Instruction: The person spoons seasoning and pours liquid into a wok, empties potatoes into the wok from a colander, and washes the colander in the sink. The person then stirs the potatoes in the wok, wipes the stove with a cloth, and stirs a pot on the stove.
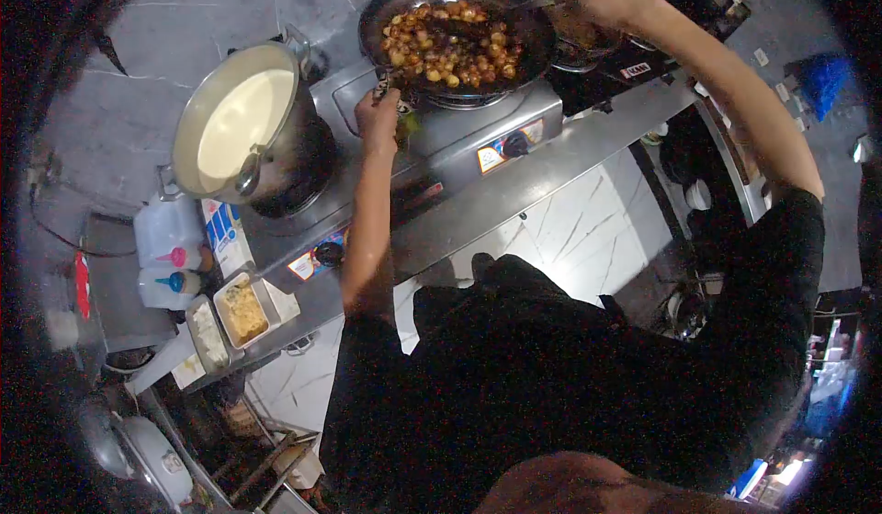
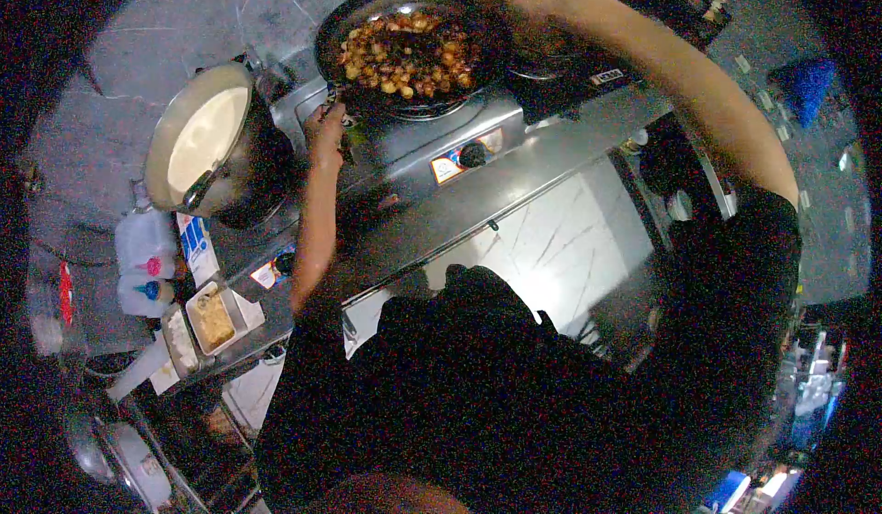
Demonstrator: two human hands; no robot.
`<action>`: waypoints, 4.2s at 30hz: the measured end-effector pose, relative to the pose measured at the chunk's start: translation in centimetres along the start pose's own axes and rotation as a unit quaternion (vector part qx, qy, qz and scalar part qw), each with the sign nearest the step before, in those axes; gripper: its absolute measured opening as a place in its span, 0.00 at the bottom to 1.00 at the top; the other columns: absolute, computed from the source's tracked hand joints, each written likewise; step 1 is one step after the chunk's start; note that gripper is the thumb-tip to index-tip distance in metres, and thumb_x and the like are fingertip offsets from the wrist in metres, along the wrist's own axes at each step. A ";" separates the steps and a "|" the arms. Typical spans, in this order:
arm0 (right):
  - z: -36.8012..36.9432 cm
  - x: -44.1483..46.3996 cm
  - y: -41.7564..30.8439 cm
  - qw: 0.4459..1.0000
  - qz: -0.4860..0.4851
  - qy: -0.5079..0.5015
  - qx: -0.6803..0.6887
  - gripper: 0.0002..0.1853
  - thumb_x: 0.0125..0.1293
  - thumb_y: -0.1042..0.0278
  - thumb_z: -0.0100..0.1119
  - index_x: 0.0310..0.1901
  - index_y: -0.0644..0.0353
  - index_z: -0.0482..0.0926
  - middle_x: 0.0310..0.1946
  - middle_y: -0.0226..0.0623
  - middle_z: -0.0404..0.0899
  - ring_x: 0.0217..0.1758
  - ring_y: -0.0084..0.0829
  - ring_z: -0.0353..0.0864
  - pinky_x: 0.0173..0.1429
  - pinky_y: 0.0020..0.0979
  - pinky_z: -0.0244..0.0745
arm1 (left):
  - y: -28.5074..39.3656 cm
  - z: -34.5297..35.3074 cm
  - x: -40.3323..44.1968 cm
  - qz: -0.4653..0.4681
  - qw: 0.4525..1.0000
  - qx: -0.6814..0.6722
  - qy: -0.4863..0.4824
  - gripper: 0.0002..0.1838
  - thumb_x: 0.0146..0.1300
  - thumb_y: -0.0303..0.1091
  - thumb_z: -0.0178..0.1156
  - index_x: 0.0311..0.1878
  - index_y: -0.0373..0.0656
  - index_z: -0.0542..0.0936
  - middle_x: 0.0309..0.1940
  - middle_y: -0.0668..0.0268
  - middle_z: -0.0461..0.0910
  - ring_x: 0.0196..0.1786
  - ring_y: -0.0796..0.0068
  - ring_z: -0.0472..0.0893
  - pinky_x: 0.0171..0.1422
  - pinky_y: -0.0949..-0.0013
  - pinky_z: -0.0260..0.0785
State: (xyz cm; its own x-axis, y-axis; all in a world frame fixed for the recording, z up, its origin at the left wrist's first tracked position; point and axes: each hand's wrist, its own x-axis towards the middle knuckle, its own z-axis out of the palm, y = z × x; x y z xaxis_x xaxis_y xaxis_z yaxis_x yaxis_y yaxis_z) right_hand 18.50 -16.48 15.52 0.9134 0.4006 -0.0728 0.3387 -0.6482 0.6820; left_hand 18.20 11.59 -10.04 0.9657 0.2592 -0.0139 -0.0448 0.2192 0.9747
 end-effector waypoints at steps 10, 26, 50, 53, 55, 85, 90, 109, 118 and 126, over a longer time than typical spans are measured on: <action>-8.7 -4.7 -1.4 0.988 0.037 -0.142 0.052 0.15 0.52 0.55 0.54 0.35 0.55 0.81 0.33 0.41 0.80 0.39 0.42 0.79 0.42 0.44 0.72 | 0.7 -0.2 -0.4 -0.027 0.996 -0.078 -0.034 0.10 0.55 0.28 0.58 0.40 0.34 0.77 0.31 0.65 0.78 0.31 0.76 0.74 0.38 0.70 0.66; 11.7 2.6 -8.2 0.870 0.321 -0.029 0.374 0.21 0.54 0.50 0.58 0.41 0.59 0.77 0.42 0.47 0.79 0.47 0.45 0.78 0.50 0.43 0.73 | 0.9 0.2 -0.3 -0.011 1.000 -0.020 -0.019 0.07 0.53 0.28 0.59 0.34 0.36 0.78 0.26 0.70 0.77 0.26 0.80 0.74 0.31 0.72 0.66; -0.1 -3.1 1.6 0.987 0.104 0.095 -0.082 0.09 0.51 0.63 0.52 0.25 0.58 0.79 0.25 0.40 0.78 0.34 0.38 0.79 0.40 0.40 0.69 | -0.2 -2.0 4.3 0.008 0.999 -0.021 0.028 0.11 0.51 0.30 0.60 0.37 0.35 0.77 0.29 0.68 0.78 0.27 0.77 0.75 0.31 0.71 0.67; 1.0 -2.3 3.1 0.990 0.067 0.088 -0.088 0.08 0.47 0.63 0.57 0.24 0.57 0.79 0.23 0.39 0.78 0.30 0.37 0.79 0.33 0.39 0.69 | 1.6 -1.4 2.4 -0.027 0.997 -0.012 0.070 0.16 0.55 0.37 0.60 0.41 0.33 0.75 0.32 0.63 0.77 0.29 0.74 0.76 0.31 0.68 0.67; -0.2 -2.0 2.5 0.993 0.089 -0.014 -0.079 0.09 0.44 0.62 0.60 0.24 0.57 0.80 0.24 0.39 0.79 0.30 0.37 0.80 0.31 0.39 0.69 | 1.4 -0.9 -0.1 -0.030 0.990 -0.053 0.130 0.19 0.58 0.42 0.57 0.41 0.33 0.75 0.32 0.61 0.77 0.30 0.69 0.77 0.31 0.66 0.67; 4.6 -1.3 4.8 0.991 0.114 0.056 -0.048 0.10 0.48 0.60 0.56 0.22 0.58 0.79 0.22 0.43 0.79 0.28 0.39 0.80 0.30 0.39 0.69 | -11.6 14.7 -5.5 0.493 0.693 0.443 -0.282 0.22 0.56 0.30 0.53 0.55 0.36 0.70 0.56 0.55 0.68 0.58 0.58 0.69 0.59 0.59 0.64; 1.4 -1.6 4.2 0.993 0.110 0.015 -0.036 0.10 0.47 0.59 0.57 0.24 0.58 0.79 0.23 0.41 0.79 0.30 0.39 0.80 0.32 0.40 0.69 | -9.1 2.0 -8.0 0.097 0.921 0.352 -0.137 0.12 0.58 0.38 0.57 0.41 0.41 0.77 0.30 0.56 0.77 0.35 0.62 0.77 0.41 0.61 0.69; 13.3 2.0 -1.7 0.911 0.269 -0.008 0.313 0.21 0.51 0.50 0.58 0.40 0.59 0.75 0.38 0.48 0.79 0.43 0.46 0.79 0.48 0.43 0.73 | -1.2 -2.5 5.5 0.060 0.954 0.283 0.078 0.22 0.59 0.49 0.54 0.36 0.35 0.75 0.31 0.49 0.79 0.37 0.49 0.78 0.42 0.57 0.66; 5.8 -0.2 2.0 0.973 0.111 0.204 -0.003 0.08 0.54 0.64 0.53 0.30 0.58 0.77 0.29 0.43 0.80 0.33 0.43 0.81 0.34 0.44 0.75 | -1.6 -2.6 6.7 0.095 0.953 0.275 0.090 0.22 0.57 0.49 0.56 0.33 0.33 0.76 0.31 0.49 0.78 0.37 0.50 0.78 0.42 0.57 0.66; 3.9 0.6 4.7 0.968 -0.047 0.217 -0.120 0.10 0.51 0.61 0.54 0.23 0.58 0.80 0.26 0.43 0.79 0.32 0.39 0.80 0.37 0.41 0.71 | 0.1 -2.2 4.6 0.047 0.974 0.196 0.105 0.19 0.60 0.45 0.56 0.38 0.34 0.77 0.28 0.59 0.79 0.31 0.71 0.76 0.37 0.66 0.66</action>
State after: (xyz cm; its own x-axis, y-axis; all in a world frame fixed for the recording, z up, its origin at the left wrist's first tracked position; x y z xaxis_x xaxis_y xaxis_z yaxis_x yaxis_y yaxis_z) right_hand 21.56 -21.78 15.78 0.6831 0.7178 0.1346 0.3054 -0.4482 0.8401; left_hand 22.05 14.89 -10.54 0.8866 0.4566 0.0736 0.0106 -0.1791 0.9838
